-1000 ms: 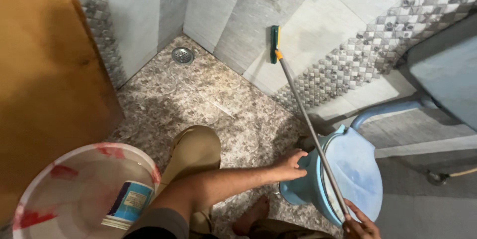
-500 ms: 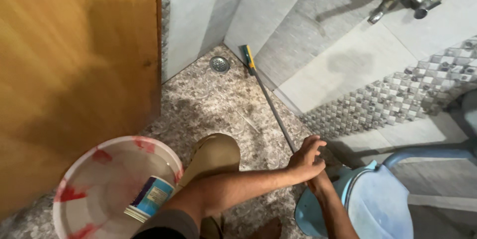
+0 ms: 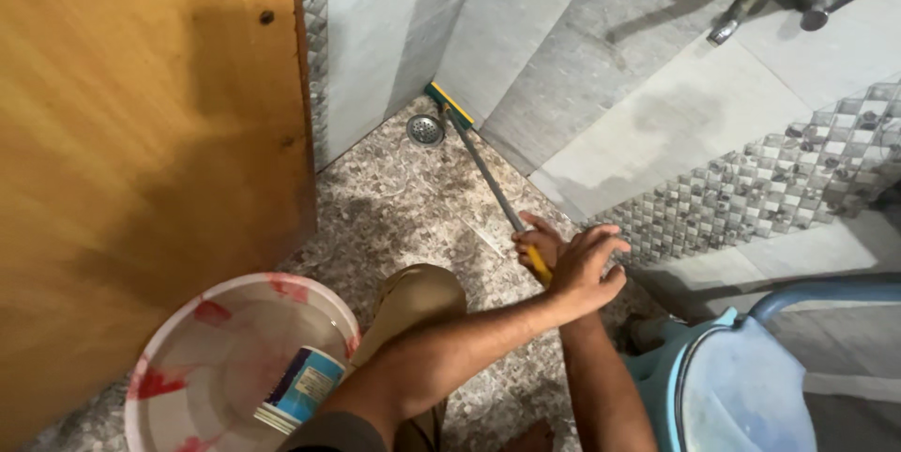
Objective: The person cleans a bathroom by assembling a squeegee tool, applying cleaning liquid from a bottle into a bucket, scrubbing the walls and tiled floor with the squeegee, and pouring water to rinse surfaces.
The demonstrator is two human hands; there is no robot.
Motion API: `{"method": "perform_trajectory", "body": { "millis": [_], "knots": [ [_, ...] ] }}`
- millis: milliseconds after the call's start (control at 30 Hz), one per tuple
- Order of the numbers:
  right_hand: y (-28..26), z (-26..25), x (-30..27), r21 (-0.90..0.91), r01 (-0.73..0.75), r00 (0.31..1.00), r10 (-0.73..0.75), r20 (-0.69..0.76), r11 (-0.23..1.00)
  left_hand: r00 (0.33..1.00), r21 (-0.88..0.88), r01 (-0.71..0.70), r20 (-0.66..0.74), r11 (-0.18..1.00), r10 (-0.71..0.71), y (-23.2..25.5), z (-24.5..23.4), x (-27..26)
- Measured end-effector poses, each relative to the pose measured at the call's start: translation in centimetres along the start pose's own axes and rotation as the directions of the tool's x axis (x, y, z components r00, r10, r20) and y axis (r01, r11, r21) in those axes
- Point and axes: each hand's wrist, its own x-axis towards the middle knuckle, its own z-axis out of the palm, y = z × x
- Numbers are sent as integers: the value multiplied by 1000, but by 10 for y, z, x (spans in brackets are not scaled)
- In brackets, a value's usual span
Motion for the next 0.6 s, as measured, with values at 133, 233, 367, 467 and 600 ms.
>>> {"method": "perform_trajectory", "body": {
  "millis": [133, 233, 367, 467, 600],
  "knots": [
    [-16, -9, -47, -85, 95, 987, -105, -121, 992, 984, 14, -117, 135, 993, 114, -14, 3, -1],
    [-4, -46, -93, 33, 28, 961, -17, -278, 999, 935, 39, -140, 335, 989, 119, -9, 6, -11],
    [15, -87, -175, 166, -46, 886, 117, -449, 985, 726, 51, -401, 627, 915, 283, 5, 11, -36],
    [23, -94, -226, 304, -79, 817, 237, -526, 949, 621, -72, -533, 643, 843, 448, 14, 15, -71],
    [39, -67, -247, 393, 20, 832, 203, -517, 919, 591, -106, -603, 606, 791, 532, 15, 34, -104]
  ]
}}
